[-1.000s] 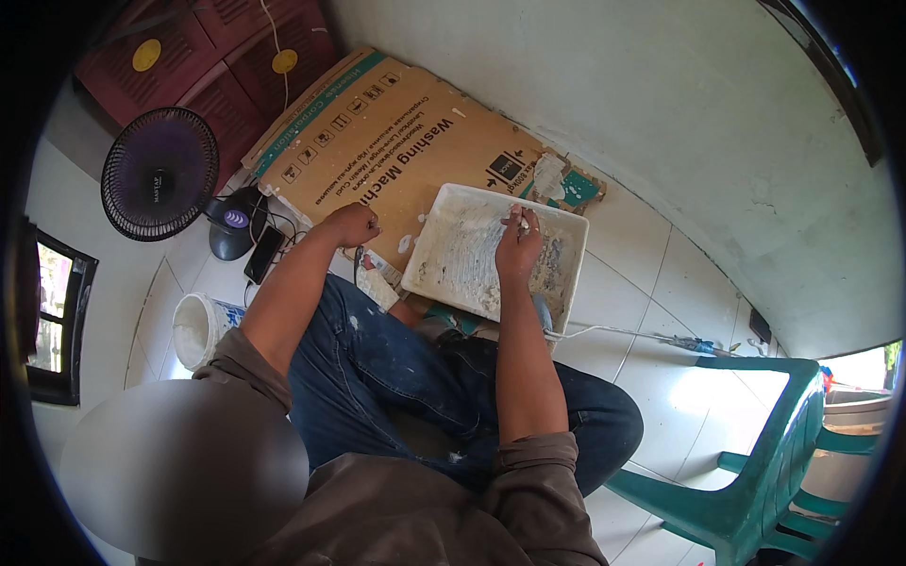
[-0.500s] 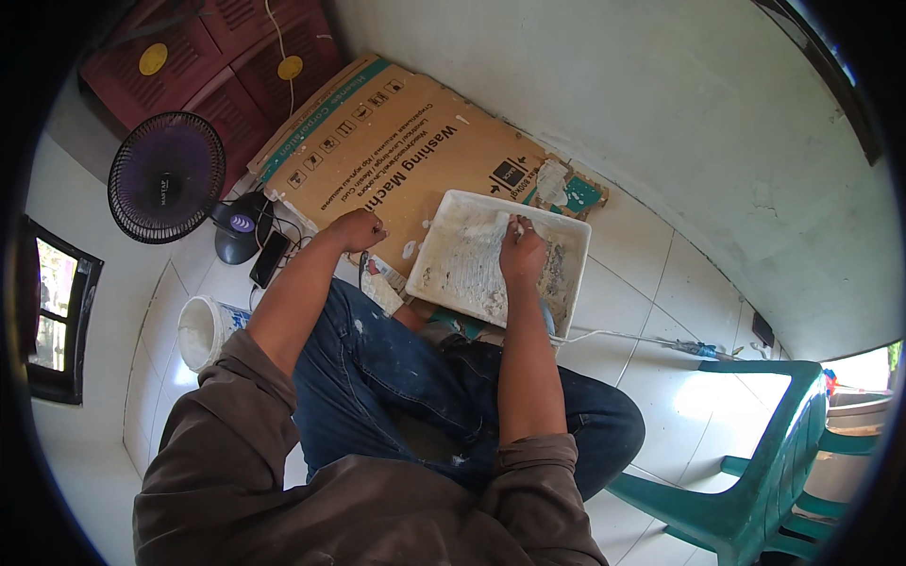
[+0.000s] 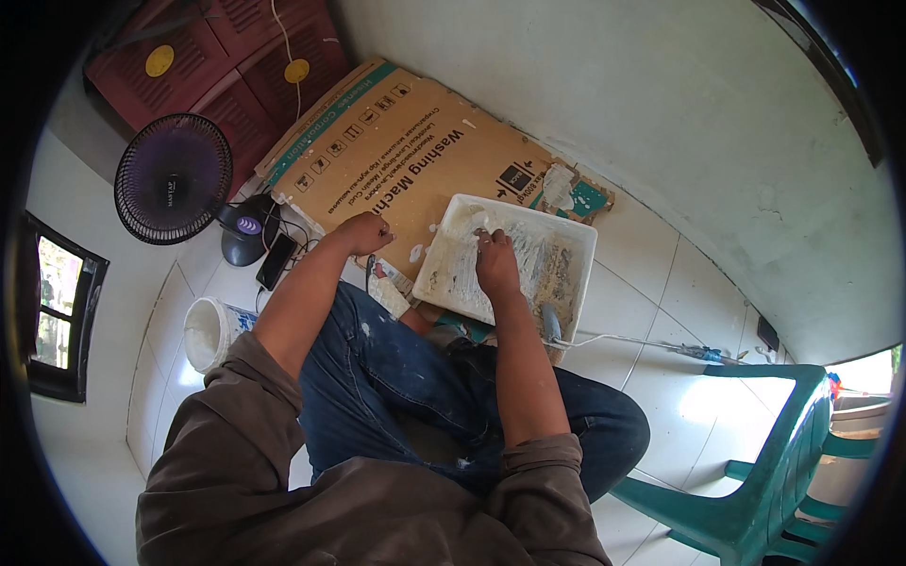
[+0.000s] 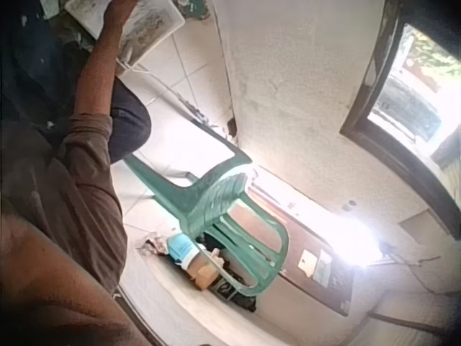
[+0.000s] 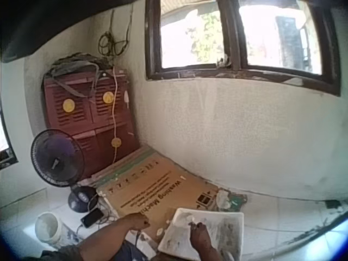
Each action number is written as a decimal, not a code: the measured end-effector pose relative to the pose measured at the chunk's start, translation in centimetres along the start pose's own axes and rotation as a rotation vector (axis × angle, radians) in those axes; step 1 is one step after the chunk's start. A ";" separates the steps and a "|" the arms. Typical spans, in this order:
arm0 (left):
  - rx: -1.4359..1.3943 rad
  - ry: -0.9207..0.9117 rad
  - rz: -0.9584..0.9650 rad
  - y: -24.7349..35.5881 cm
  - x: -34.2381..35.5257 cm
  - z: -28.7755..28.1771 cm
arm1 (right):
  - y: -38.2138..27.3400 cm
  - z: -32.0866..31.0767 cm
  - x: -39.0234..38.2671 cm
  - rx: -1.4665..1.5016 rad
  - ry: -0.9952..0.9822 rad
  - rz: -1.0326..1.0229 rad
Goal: The person mixes paint or plaster in a small tray using a stick and a roller.
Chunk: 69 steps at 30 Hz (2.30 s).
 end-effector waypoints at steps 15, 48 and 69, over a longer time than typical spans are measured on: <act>0.039 -0.032 -0.007 0.9 0.2 -0.4 | -1.5 -0.3 1.3 -0.074 -0.026 0.103; -0.020 0.026 0.044 -0.1 0.3 0.5 | -1.8 -4.7 3.0 -0.104 0.143 0.190; -0.304 0.066 0.379 16.5 -4.7 0.2 | -5.1 -8.9 0.2 0.311 -0.100 0.436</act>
Point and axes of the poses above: each hand's wrist, its own x-axis towards the middle knuckle, its own z-axis out of the palm, y = z × x, the point moved 1 cm from there along x, towards the middle knuckle, and after that the axes turned 11 degrees about -z, right-handed, at the moved point
